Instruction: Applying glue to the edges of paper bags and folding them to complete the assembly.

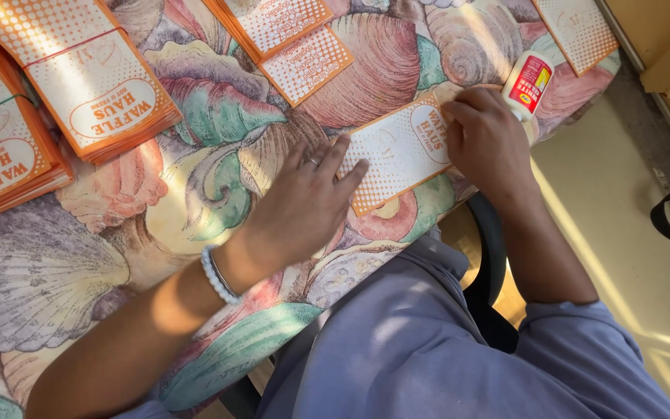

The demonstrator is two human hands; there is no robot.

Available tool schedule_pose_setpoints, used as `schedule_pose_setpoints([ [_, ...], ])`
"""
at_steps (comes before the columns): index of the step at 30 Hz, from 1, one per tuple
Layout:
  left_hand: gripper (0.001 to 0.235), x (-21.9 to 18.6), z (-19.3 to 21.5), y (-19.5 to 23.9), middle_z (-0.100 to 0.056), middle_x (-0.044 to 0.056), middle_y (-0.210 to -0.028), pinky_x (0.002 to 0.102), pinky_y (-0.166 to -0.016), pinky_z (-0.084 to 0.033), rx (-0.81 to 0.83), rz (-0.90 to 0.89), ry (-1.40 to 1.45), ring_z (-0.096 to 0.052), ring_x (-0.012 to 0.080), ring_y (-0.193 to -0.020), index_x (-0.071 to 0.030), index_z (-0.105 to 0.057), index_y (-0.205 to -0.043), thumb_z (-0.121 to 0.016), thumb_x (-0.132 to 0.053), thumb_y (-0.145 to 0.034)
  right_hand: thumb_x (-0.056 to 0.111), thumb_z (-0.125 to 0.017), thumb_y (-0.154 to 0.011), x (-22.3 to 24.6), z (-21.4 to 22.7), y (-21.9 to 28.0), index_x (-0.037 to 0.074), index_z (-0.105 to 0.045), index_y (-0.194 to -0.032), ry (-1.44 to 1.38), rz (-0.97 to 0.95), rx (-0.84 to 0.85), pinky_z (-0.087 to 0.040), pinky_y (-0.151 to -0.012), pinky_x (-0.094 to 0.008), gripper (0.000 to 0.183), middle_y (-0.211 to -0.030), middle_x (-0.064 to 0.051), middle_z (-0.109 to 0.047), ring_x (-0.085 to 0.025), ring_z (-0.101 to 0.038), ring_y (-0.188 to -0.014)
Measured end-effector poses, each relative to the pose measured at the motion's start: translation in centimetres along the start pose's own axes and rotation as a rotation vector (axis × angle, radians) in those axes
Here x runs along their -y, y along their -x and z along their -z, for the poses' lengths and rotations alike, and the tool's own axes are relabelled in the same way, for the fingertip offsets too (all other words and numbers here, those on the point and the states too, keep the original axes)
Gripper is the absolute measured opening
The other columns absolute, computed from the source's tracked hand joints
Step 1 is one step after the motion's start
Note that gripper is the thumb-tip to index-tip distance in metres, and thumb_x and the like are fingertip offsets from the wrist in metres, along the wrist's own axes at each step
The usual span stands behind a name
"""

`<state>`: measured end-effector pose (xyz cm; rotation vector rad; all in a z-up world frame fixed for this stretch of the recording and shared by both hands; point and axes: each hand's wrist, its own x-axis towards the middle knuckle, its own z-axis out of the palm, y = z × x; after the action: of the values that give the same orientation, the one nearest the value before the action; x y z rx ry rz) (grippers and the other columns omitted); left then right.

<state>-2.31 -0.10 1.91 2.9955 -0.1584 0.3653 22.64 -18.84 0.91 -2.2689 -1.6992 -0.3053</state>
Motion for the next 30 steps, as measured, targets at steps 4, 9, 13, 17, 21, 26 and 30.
schedule_pose_setpoints([
  [4, 0.05, -4.0, -0.1, 0.8, -0.041, 0.039, -0.152, 0.061, -0.112, -0.04, -0.005, 0.097, 0.093, -0.055, 0.0507, -0.127, -0.001, -0.05, -0.148, -0.044, -0.02, -0.102, 0.029, -0.069, -0.106, 5.0, 3.0, 4.7, 0.004, -0.067, -0.14, -0.003, -0.414, 0.018, -0.052, -0.072, -0.05, 0.043, -0.091, -0.014, -0.071, -0.036, -0.068, -0.083],
  [9, 0.06, -8.6, -0.8, 1.9, -0.038, 0.035, -0.156, 0.064, -0.112, -0.036, 0.067, 0.037, 0.17, -0.053, 0.0527, -0.124, -0.006, -0.044, -0.153, -0.05, -0.027, -0.097, 0.04, -0.074, -0.091, 9.0, 2.2, 9.0, 0.012, -0.042, -0.159, -0.24, -0.677, 0.177, -0.046, -0.059, -0.038, 0.08, -0.069, -0.001, -0.065, -0.019, -0.061, -0.059],
  [13, 0.061, -9.0, 0.0, 2.0, -0.051, 0.028, -0.148, 0.058, -0.107, -0.041, 0.004, 0.01, 0.186, -0.062, 0.0445, -0.113, -0.006, -0.051, -0.147, -0.059, -0.031, -0.092, 0.02, -0.08, -0.095, 8.7, 2.4, 9.1, 0.007, -0.054, -0.149, -0.332, -0.552, -0.086, -0.048, -0.067, -0.029, 0.061, -0.077, 0.001, -0.059, -0.01, -0.052, -0.065],
  [17, 0.049, -8.4, 0.3, 1.4, -0.056, 0.022, -0.145, 0.053, -0.109, -0.039, -0.055, -0.033, 0.27, -0.059, 0.039, -0.117, -0.006, -0.059, -0.14, -0.058, -0.029, -0.096, 0.003, -0.077, -0.097, 6.1, 1.3, 8.0, 0.004, -0.071, -0.128, -0.533, -0.515, -0.255, -0.053, -0.076, -0.024, 0.031, -0.092, -0.004, -0.065, -0.009, -0.058, -0.079],
  [21, 0.045, -6.9, -0.1, 0.9, -0.062, 0.021, -0.139, 0.058, -0.108, -0.041, -0.074, -0.024, 0.369, -0.064, 0.0364, -0.115, -0.002, -0.057, -0.14, -0.055, -0.026, -0.101, -0.006, -0.074, -0.102, -4.0, 1.3, 5.6, 0.0, -0.068, -0.129, -0.597, -0.48, -0.4, -0.058, -0.102, -0.032, 0.029, -0.128, -0.014, -0.071, -0.014, -0.065, -0.112],
  [26, 0.037, -5.0, -0.2, 0.3, -0.066, 0.018, -0.133, 0.048, -0.102, -0.043, -0.146, 0.007, 0.341, -0.063, 0.0327, -0.114, -0.005, -0.06, -0.133, -0.056, -0.021, -0.099, -0.019, -0.07, -0.106, -15.9, 5.4, 0.5, -0.003, -0.074, -0.131, -0.517, -0.421, -0.384, -0.037, -0.07, -0.024, 0.031, -0.09, 0.0, -0.05, -0.009, -0.044, -0.081],
  [30, 0.031, -3.1, -0.2, 0.1, -0.071, 0.015, -0.13, 0.049, -0.104, -0.049, -0.129, 0.05, 0.4, -0.068, 0.0296, -0.119, -0.005, -0.064, -0.13, -0.05, -0.017, -0.106, -0.005, -0.08, -0.097, -28.2, 1.0, -1.4, 0.005, -0.081, -0.119, -0.307, -0.357, -0.211, -0.058, -0.082, -0.03, 0.024, -0.113, -0.008, -0.079, -0.013, -0.072, -0.101],
])
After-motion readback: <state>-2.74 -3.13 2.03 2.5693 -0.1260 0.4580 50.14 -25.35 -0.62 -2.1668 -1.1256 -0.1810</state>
